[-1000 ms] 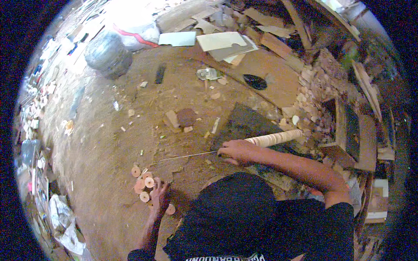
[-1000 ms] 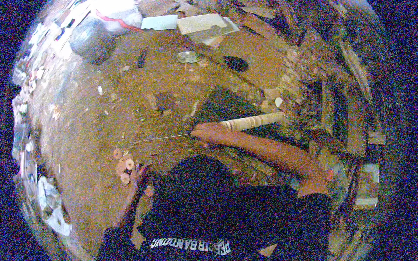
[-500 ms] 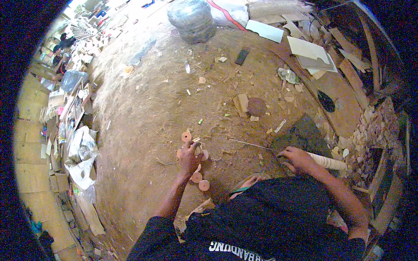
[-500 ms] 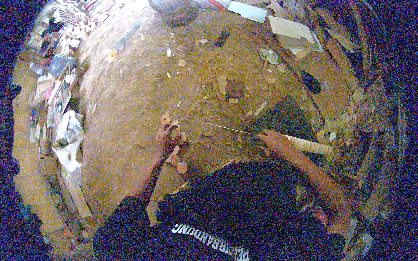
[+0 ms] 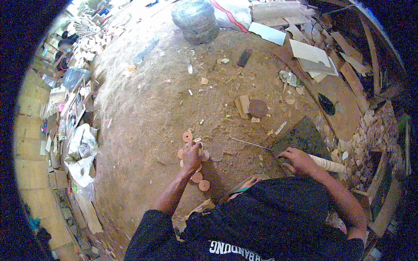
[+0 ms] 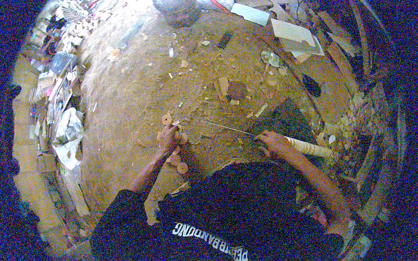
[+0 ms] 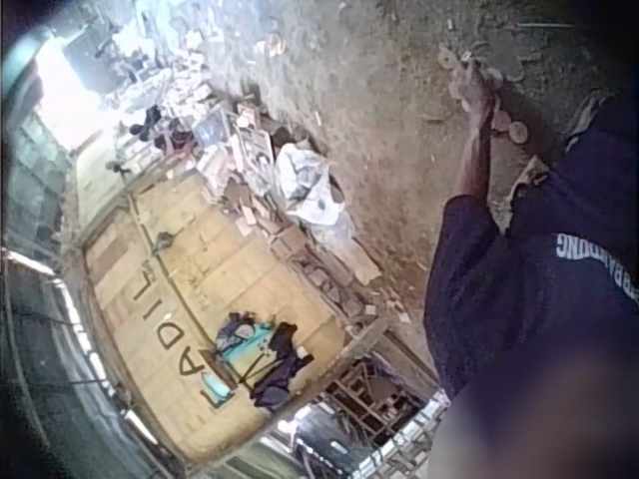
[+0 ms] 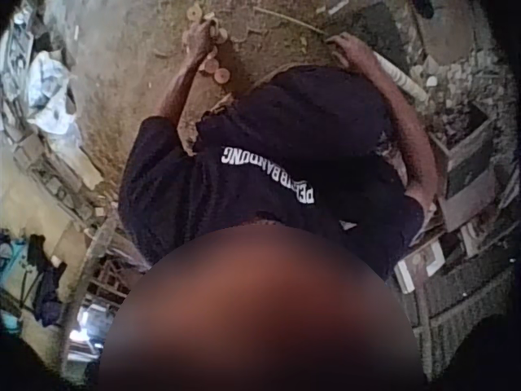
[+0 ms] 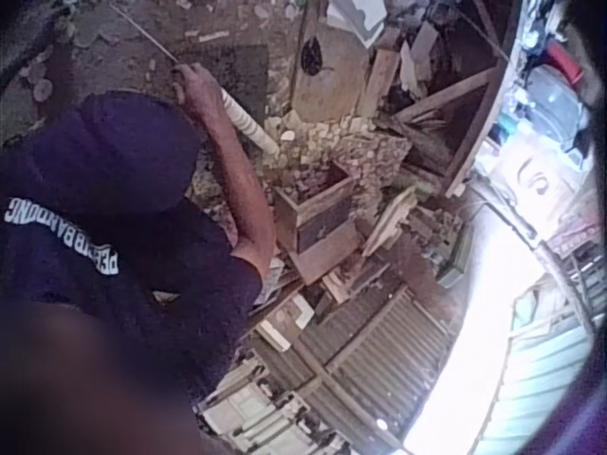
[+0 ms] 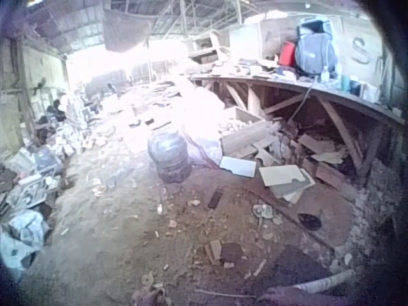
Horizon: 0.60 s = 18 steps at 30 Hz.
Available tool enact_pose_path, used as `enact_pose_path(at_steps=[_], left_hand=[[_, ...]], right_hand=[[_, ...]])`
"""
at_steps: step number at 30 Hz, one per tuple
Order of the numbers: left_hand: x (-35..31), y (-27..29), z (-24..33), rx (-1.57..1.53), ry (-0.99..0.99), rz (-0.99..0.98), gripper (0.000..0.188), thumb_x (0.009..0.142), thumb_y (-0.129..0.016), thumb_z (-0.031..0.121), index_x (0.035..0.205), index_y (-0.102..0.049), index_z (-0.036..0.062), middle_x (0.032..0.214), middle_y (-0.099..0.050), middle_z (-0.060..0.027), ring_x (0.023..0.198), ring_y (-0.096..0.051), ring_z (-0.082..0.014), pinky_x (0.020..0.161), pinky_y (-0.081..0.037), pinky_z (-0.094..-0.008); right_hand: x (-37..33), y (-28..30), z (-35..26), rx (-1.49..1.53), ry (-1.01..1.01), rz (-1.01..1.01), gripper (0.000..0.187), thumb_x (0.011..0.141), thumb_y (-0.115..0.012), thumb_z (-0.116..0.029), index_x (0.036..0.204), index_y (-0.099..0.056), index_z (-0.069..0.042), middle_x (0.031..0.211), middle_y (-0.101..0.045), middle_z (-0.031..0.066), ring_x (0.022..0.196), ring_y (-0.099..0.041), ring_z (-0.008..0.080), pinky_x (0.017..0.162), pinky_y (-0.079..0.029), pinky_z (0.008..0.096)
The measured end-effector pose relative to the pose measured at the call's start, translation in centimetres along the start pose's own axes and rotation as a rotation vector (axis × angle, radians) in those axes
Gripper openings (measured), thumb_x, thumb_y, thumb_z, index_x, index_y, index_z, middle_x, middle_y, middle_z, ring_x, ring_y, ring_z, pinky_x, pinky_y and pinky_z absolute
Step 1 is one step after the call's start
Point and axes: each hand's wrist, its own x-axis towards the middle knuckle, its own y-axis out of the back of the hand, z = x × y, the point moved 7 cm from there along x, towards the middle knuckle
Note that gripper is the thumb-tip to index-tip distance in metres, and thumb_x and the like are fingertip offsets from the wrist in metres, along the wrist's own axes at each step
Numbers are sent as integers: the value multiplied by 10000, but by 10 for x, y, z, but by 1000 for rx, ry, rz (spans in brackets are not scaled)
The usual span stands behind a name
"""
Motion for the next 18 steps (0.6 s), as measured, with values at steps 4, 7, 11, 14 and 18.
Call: enact_pose_path(at_steps=[4, 7, 11, 14, 18], left_hand=[[1, -2, -4, -119, 77, 46, 295, 675, -697, 77, 963, -631, 84, 1011, -596, -141, 891, -611, -369, 718, -494, -472], [-2, 0, 3, -35, 59, 51, 278, 675, -687, 76, 945, -617, 70, 996, -586, -147, 861, -608, -379, 708, -493, -479], [2, -2, 8, 101, 9, 26, 277, 674, -687, 91, 936, -601, 60, 967, -573, -160, 811, -601, -393, 683, -485, -494], [5, -5, 3, 16, -3, 36, 291, 672, -687, 93, 948, -601, 60, 963, -570, -165, 811, -596, -399, 674, -476, -500], [3, -7, -7, 48, 7, 70, 322, 676, -686, 95, 986, -609, 61, 970, -575, -172, 842, -590, -398, 687, -465, -498]], right_hand=[[-2, 3, 0, 2, -21, 16, 340, 828, -651, -176, 1140, -571, -68, 1026, -575, 162, 971, -574, 364, 830, -492, 426], [-2, 1, 0, -22, -51, -24, 336, 830, -650, -177, 1138, -573, -69, 1024, -576, 161, 969, -576, 363, 830, -493, 426], [-3, 0, -3, -53, -8, -7, 341, 828, -652, -177, 1146, -575, -77, 1023, -578, 155, 964, -580, 359, 824, -497, 426], [-5, 1, -1, 42, -2, 33, 355, 823, -658, -171, 1159, -574, -91, 1017, -576, 153, 957, -582, 356, 815, -500, 426], [-5, -5, 7, -7, -62, -6, 363, 817, -668, -169, 1162, -576, -102, 1012, -576, 154, 957, -581, 355, 818, -498, 425]])
